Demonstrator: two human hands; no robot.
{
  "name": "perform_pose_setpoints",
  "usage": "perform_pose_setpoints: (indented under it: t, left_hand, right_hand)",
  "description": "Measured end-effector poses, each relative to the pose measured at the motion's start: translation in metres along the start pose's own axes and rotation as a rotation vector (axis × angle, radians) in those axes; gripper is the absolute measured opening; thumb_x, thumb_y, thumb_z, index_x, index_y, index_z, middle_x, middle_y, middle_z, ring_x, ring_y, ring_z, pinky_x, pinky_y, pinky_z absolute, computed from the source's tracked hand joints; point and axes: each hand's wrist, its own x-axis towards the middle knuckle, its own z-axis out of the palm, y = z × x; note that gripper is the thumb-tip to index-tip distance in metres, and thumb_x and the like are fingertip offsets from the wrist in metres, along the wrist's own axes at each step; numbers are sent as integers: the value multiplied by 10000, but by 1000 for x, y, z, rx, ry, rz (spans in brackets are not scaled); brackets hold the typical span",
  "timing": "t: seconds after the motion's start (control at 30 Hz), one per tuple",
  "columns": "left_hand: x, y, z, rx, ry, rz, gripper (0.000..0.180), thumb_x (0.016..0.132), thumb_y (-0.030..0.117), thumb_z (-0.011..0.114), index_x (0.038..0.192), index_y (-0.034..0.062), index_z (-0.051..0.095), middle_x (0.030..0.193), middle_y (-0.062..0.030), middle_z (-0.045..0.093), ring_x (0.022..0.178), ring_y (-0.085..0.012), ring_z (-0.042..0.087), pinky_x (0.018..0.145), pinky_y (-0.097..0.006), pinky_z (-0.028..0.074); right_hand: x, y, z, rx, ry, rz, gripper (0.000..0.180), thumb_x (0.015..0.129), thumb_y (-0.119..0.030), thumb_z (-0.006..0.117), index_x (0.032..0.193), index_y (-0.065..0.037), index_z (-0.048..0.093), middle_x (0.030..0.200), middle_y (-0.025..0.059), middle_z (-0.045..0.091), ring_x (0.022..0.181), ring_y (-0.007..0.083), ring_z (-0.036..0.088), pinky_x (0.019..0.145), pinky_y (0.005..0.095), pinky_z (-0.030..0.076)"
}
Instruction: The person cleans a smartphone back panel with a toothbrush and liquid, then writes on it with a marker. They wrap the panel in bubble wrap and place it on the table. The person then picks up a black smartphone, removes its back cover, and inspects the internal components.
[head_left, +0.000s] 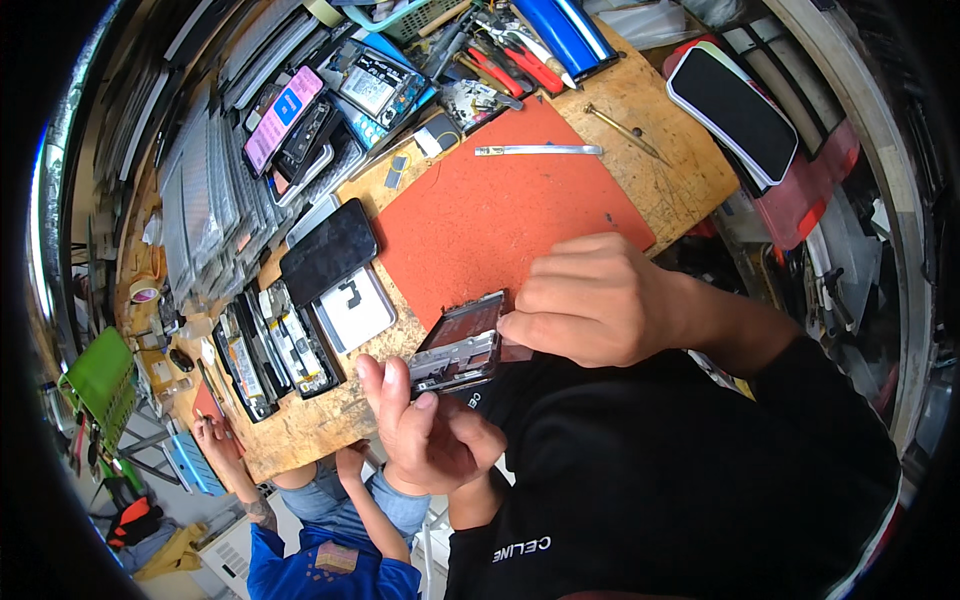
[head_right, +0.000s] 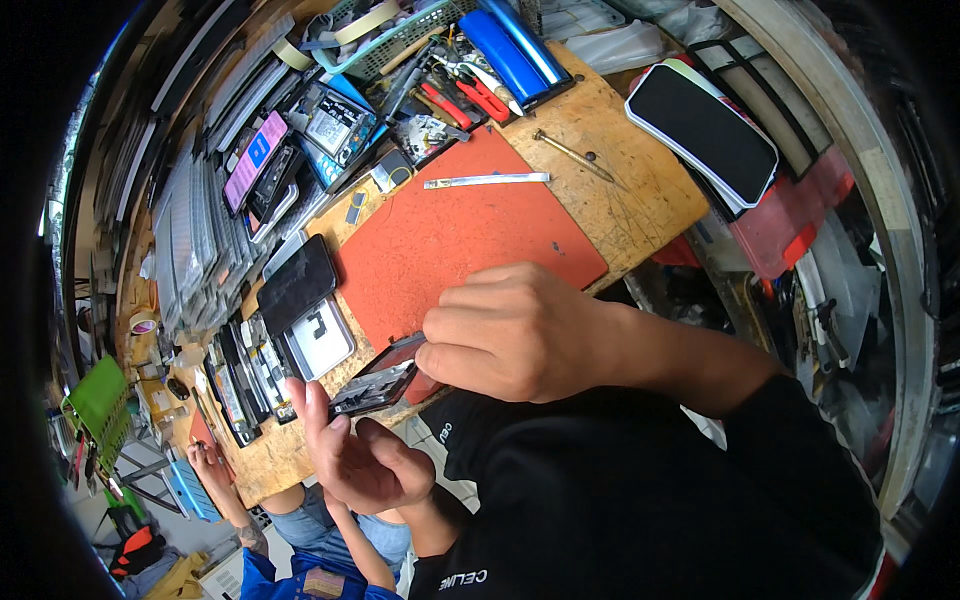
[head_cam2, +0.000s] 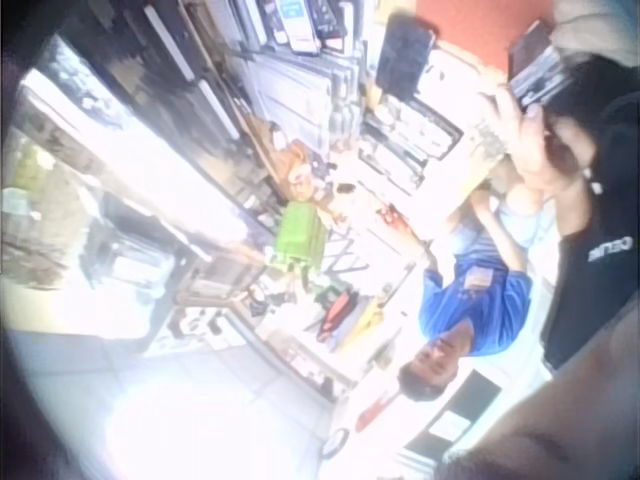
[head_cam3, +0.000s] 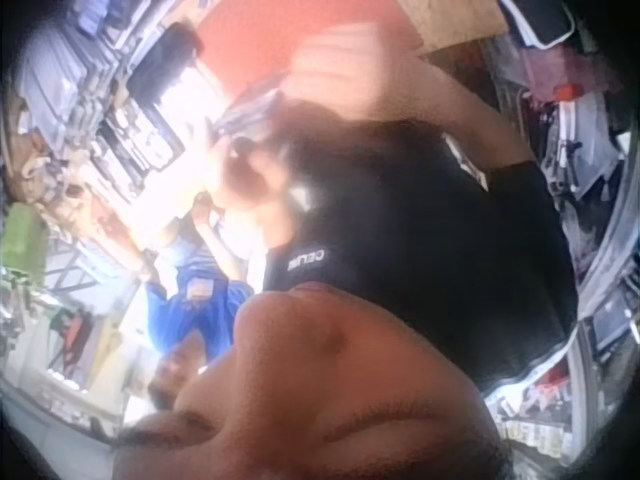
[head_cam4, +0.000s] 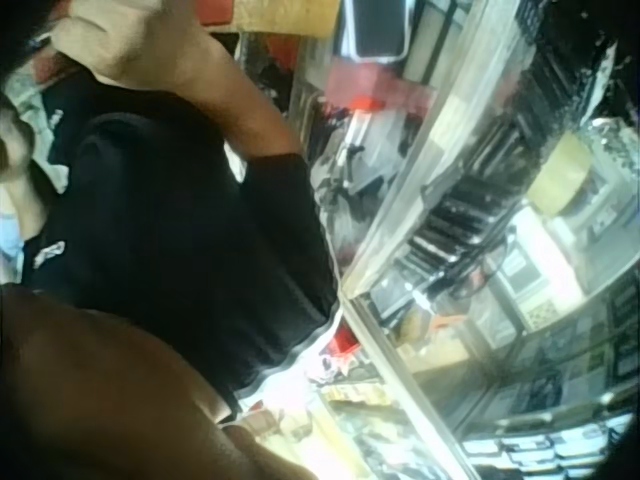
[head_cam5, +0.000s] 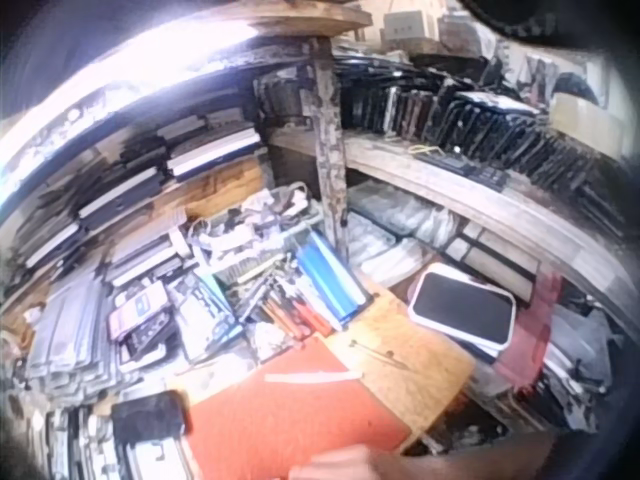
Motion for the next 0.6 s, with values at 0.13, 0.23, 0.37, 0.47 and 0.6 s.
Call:
perform_pose_setpoints:
  t: [0.13,0.23,0.37,0.47,0.6]
  left_hand:
    - [2,1,2,22,24,-31,351,917,68,547,1266,29,550,1386,-299,634,1395,-599,520,1193,-685,386]
    - [2,2,2,18,26,-22,351,908,56,541,1257,31,557,1376,-299,641,1396,-598,520,1192,-688,385]
    - [2,2,1,4,24,-18,354,898,53,536,1250,33,560,1367,-298,648,1396,-597,523,1191,-690,386]
    - [2,2,1,-2,22,-19,359,893,53,537,1251,35,561,1360,-298,653,1389,-598,529,1189,-686,392]
    - [3,2,1,-4,-11,22,368,891,-4,473,1255,-21,528,1371,-347,619,1392,-601,521,1201,-692,361]
  right_hand:
    - [-4,2,5,-13,-38,55,216,803,-134,826,958,-24,724,796,42,630,662,203,642,534,339,463]
    - [-6,0,3,0,-30,115,158,840,-146,778,910,-45,677,800,45,584,696,220,643,579,355,497]
    - [-6,-1,-7,41,-47,164,245,796,-84,870,991,-21,736,811,42,641,658,202,635,541,347,470]
    - [-6,-2,-9,111,37,142,250,793,-35,862,1009,-11,740,829,54,658,653,205,639,535,339,475]
    - [-10,-4,5,135,80,159,127,832,-37,787,900,-20,682,829,72,604,699,238,665,565,365,514]
